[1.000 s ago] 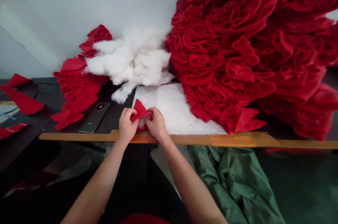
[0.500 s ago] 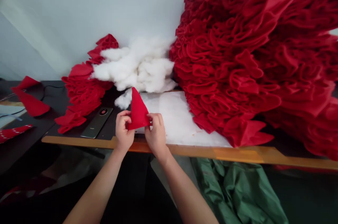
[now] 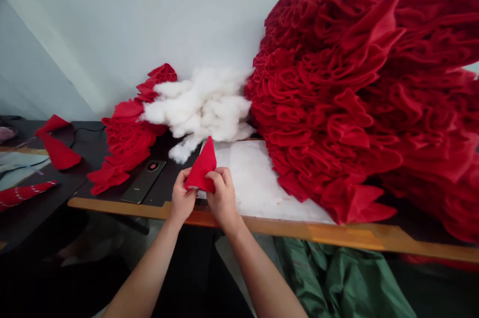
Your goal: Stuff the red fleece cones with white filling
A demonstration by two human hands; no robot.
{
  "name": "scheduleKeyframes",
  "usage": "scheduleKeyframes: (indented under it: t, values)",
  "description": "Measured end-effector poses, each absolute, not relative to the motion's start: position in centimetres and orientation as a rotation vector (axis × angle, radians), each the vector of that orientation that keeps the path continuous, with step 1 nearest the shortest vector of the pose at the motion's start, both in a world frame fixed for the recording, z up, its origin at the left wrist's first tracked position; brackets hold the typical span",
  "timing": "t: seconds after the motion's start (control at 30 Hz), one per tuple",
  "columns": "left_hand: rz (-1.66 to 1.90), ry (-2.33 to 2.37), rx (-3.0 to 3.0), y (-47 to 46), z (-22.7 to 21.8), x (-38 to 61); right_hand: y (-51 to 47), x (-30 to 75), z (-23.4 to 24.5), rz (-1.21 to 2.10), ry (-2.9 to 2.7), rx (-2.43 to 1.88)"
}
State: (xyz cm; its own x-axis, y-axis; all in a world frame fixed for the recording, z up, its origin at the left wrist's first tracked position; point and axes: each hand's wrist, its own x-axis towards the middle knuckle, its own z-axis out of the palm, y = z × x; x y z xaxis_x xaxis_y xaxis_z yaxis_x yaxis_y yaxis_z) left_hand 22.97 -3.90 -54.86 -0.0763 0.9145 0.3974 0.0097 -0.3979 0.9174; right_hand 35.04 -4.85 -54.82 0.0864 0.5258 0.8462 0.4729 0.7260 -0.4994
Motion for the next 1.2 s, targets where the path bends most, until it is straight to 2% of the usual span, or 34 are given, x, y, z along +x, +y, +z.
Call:
scheduleKeyframes:
  t: [0.23,0.47,0.6,0.73,0.87,1.13,1.2]
  values:
    - [1.359,0.843,1.625,-4.2,-53.5,20.2,-5.0,36.8,-55.1,0.128,-1.665,-0.775]
    - [1.818,1.238,2.0,-4.2,-54.0,23.3,-5.3,35.0,-55.4,0.083,-1.53,-0.878]
    - [1.961,1.324,2.043,-4.5,-54.3,24.4,-5.6,35.0,-55.3,0.211,-1.521,-0.945]
    - [1.859,1.114,2.147,-4.9,-54.2,23.9,-5.3,36.1,-55.2,0.212,-1.473,-0.941]
    - [1.651,0.926,1.967,-5.1,-54.2,23.0,-4.7,36.5,-55.6,0.282,-1.357,-0.907]
    - [1.881,1.143,2.091,-4.3,-54.8,23.2,-4.3,35.4,-56.1,0.448,-1.272,-0.896]
    - [1.864,1.178,1.968,-4.9,-54.6,23.3,-4.7,35.7,-55.8,0.504,-1.288,-0.89]
